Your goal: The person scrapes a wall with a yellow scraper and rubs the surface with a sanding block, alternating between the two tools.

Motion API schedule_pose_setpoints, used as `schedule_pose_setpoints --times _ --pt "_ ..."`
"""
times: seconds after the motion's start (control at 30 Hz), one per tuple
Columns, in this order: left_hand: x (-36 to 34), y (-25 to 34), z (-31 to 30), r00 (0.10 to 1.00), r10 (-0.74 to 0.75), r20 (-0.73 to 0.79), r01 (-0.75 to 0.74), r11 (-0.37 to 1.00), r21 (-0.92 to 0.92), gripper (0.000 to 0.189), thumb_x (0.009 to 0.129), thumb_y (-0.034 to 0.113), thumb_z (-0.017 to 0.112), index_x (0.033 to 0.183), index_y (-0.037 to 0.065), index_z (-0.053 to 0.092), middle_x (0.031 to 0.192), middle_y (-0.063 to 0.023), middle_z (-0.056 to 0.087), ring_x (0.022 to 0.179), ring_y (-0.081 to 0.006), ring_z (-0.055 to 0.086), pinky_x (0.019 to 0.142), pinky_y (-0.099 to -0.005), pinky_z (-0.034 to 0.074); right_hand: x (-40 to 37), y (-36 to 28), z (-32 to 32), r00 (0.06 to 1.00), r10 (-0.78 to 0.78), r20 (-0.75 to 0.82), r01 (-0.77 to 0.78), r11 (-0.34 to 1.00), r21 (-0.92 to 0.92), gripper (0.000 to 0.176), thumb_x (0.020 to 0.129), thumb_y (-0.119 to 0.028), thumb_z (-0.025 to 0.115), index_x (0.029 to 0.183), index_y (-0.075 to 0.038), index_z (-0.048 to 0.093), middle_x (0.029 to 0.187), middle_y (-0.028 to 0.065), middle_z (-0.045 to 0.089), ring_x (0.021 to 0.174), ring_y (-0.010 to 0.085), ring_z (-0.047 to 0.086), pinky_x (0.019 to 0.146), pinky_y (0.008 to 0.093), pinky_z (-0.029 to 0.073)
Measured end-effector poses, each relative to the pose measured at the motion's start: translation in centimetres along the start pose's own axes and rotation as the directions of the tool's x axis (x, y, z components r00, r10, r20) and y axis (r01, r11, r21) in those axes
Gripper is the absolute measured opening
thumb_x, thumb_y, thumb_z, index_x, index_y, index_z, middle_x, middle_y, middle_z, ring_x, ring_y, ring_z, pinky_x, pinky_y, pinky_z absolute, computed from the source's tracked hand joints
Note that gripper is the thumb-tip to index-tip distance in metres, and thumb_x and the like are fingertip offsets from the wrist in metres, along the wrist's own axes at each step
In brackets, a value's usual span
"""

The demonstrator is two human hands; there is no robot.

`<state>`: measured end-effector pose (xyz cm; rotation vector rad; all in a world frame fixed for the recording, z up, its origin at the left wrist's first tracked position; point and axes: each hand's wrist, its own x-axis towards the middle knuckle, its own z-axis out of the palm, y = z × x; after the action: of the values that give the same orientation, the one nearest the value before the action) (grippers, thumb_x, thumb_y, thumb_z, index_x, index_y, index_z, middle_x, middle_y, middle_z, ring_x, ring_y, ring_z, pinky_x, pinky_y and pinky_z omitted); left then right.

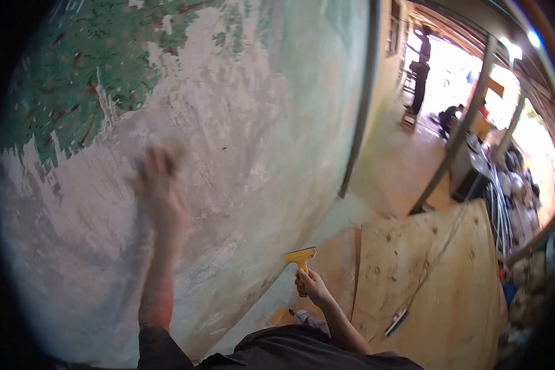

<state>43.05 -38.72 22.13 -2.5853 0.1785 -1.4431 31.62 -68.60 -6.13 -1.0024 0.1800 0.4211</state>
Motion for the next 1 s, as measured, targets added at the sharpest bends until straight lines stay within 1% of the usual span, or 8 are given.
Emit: schedule_pose_setpoints --times 0.2,0.33,0.53,0.6,0.7,0.73,0.9,1.0 --pt "-1.2 -0.2 1.1 0.977 0.178 0.12 -0.15 0.966 -0.213 0.045 0.101 0.019 0.034 0.144 0.006 0.042 0.155 -0.0083 0.032 0.144 -0.0204 0.028 0.119 -0.052 0.014 -6.8 5.3 6.2 0.993 -0.079 -0.088 0.083 0.996 0.042 0.022 0.103 -0.031 0.044 0.092 -0.012 0.044 0.068 -0.005 0.038 0.05 0.0056 0.034 0.045 0.0238 0.029" --pt "-20.4 2.3 9.7 0.538 0.607 0.585 -0.794 0.599 0.107 0.048 0.101 0.021 0.03 0.147 0.009 0.037 0.154 -0.0059 0.035 0.144 -0.0173 0.026 0.119 -0.0499 0.011 -10.3 10.6 7.2 0.989 -0.07 -0.132 0.081 0.994 0.08 0.024 0.103 -0.033 0.045 0.091 -0.013 0.046 0.068 -0.0041 0.04 0.052 0.0061 0.037 0.045 0.0233 0.032" --pt "-28.0 -1.0 5.9 0.209 0.664 0.718 -0.435 0.721 -0.54 0.043 0.096 0.016 0.039 0.137 0.015 0.052 0.139 -0.0093 0.053 0.134 -0.0241 0.044 0.116 -0.0451 0.024 -13.4 14.1 8.0 0.96 -0.064 -0.273 0.013 0.983 -0.184 0.028 0.1 -0.037 0.053 0.091 -0.01 0.05 0.072 -0.0027 0.046 0.058 0.0069 0.046 0.051 0.0243 0.041" --pt "-21.5 -1.5 -0.2 0.433 0.594 0.678 -0.028 0.76 -0.649 0.043 0.094 0.007 0.042 0.135 0.009 0.053 0.137 -0.0125 0.054 0.131 -0.0264 0.047 0.113 -0.0413 0.031 -13.3 14.0 8.7 0.956 -0.036 -0.29 -0.017 0.984 -0.177 0.032 0.097 -0.038 0.057 0.094 -0.007 0.051 0.072 -0.0025 0.046 0.056 0.008 0.044 0.051 0.025 0.04" --pt "-13.3 -4.6 -5.3 0.919 0.377 0.116 -0.151 0.607 -0.78 0.048 0.09 -0.002 0.045 0.137 0.005 0.051 0.139 -0.0139 0.052 0.131 -0.0261 0.047 0.115 -0.0399 0.031 -12.0 13.9 10.0 0.96 -0.065 -0.271 0.003 0.974 -0.226 0.033 0.097 -0.038 0.058 0.094 -0.006 0.051 0.072 -0.0024 0.047 0.056 0.0071 0.043 0.05 0.0246 0.04" --pt "-10.4 -5.0 -8.3 0.964 0.185 0.193 0.052 0.578 -0.815 0.049 0.09 -0.003 0.046 0.138 0.004 0.049 0.14 -0.0135 0.051 0.133 -0.0268 0.045 0.116 -0.0401 0.031 -11.3 13.6 10.6 0.971 -0.039 -0.236 -0.006 0.982 -0.189 0.031 0.098 -0.037 0.057 0.098 -0.006 0.053 0.073 -0.0022 0.048 0.056 0.0063 0.043 0.048 0.0242 0.038" --pt "-3.3 -8.7 -8.5 0.946 0.172 -0.276 -0.242 0.939 -0.245 0.048 0.092 -0.003 0.043 0.139 0.006 0.048 0.145 -0.0093 0.048 0.136 -0.0266 0.042 0.115 -0.051 0.027 -7.9 12.0 13.9 0.979 -0.161 -0.123 0.116 0.943 -0.313 0.034 0.101 -0.035 0.051 0.115 -0.004 0.051 0.073 -0.0008 0.049 0.061 0.0085 0.046 0.054 0.0248 0.04" --pt "-9.6 -7.2 -3.2 0.952 0.271 0.142 -0.24 0.949 -0.203 0.052 0.09 0.003 0.043 0.142 0.003 0.044 0.15 -0.0105 0.041 0.14 -0.0249 0.036 0.117 -0.0482 0.024 -4.1 14.2 14.6 0.92 -0.367 -0.136 0.258 0.83 -0.494 0.039 0.102 -0.034 0.046 0.125 -0.003 0.048 0.075 0.0006 0.051 0.063 0.0105 0.049 0.057 0.0275 0.042"
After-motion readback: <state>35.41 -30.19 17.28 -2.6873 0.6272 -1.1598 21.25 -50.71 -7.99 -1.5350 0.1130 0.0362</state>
